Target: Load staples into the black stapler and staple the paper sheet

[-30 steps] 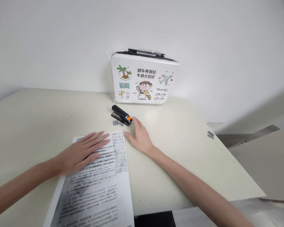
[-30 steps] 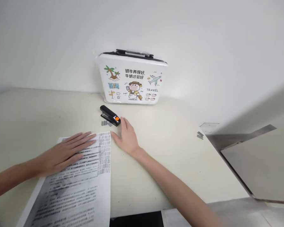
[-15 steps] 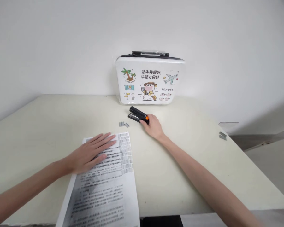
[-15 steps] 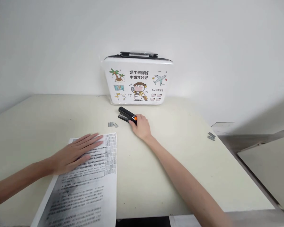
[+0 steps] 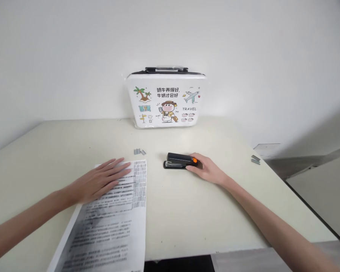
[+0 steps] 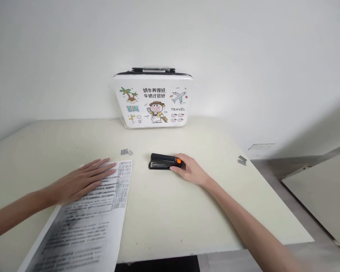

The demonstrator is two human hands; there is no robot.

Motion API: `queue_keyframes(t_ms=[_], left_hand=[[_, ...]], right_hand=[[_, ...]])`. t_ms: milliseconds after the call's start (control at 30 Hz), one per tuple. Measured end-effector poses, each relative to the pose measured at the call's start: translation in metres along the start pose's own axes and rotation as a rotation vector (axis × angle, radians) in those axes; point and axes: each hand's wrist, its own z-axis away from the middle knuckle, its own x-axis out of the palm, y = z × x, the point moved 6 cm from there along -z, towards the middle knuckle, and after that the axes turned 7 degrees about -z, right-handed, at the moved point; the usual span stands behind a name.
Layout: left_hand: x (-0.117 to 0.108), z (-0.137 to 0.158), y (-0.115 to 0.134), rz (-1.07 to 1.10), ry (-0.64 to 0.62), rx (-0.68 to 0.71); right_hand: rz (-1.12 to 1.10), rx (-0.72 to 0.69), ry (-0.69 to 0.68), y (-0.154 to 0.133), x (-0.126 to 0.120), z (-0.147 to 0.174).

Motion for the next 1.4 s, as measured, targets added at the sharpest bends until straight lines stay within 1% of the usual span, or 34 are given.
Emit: queue_keyframes(t_ms=[167, 267, 367, 433, 467, 600, 667, 733, 833, 933, 1000, 1067, 1200, 1300, 1400], left_hand=[[-0.006, -0.019, -0.011, -0.063, 0.037, -0.016], [-0.005, -0.028, -0.011, -0.076, 0.072, -0.051], [-0.008, -0.037, -0.003, -0.065, 0.181, -0.148], [-0.01, -0.044, 0.009, -0.022, 0.216, -0.206], [-0.009, -0.049, 0.018, 0.01, 0.204, -0.218], [-0.001, -0.072, 0.049, 0.147, 0.066, -0.201], [0.002, -0.081, 0.054, 0.19, 0.053, -0.211], [0.002, -0.087, 0.055, 0.215, 0.058, -0.225], [-0.003, -0.094, 0.056, 0.248, 0.078, -0.233], [-0.012, -0.102, 0.065, 0.324, 0.11, -0.236], [-0.016, -0.111, 0.072, 0.391, 0.132, -0.245], [-0.018, -0.12, 0.078, 0.444, 0.185, -0.249], [-0.013, -0.134, 0.082, 0.519, 0.334, -0.267], [-0.006, -0.137, 0.085, 0.557, 0.358, -0.27], [-0.005, -0.137, 0.09, 0.57, 0.37, -0.261]], right_hand=[[-0.137, 0.008, -0.068, 0.0, 0.0, 0.003], [-0.172, 0.008, -0.111, 0.001, 0.001, 0.004], [-0.168, 0.021, -0.134, 0.002, 0.001, 0.004], [-0.167, 0.019, -0.141, 0.001, 0.0, 0.004], [-0.167, 0.014, -0.142, 0.001, 0.0, 0.003], [-0.179, 0.022, -0.147, 0.001, -0.001, 0.003], [-0.182, 0.032, -0.154, 0.002, -0.002, 0.003], [-0.18, 0.032, -0.164, 0.001, -0.002, 0.003], [-0.175, 0.031, -0.176, -0.002, -0.003, 0.003], [-0.172, 0.058, -0.156, -0.002, -0.004, 0.003], [-0.16, 0.087, -0.114, 0.0, -0.005, 0.002], [-0.134, 0.115, -0.062, 0.003, -0.006, 0.002], [-0.076, 0.145, -0.008, 0.004, -0.006, 0.002], [-0.063, 0.155, -0.01, 0.001, -0.004, 0.002], [-0.072, 0.161, -0.018, 0.0, -0.003, 0.002]])
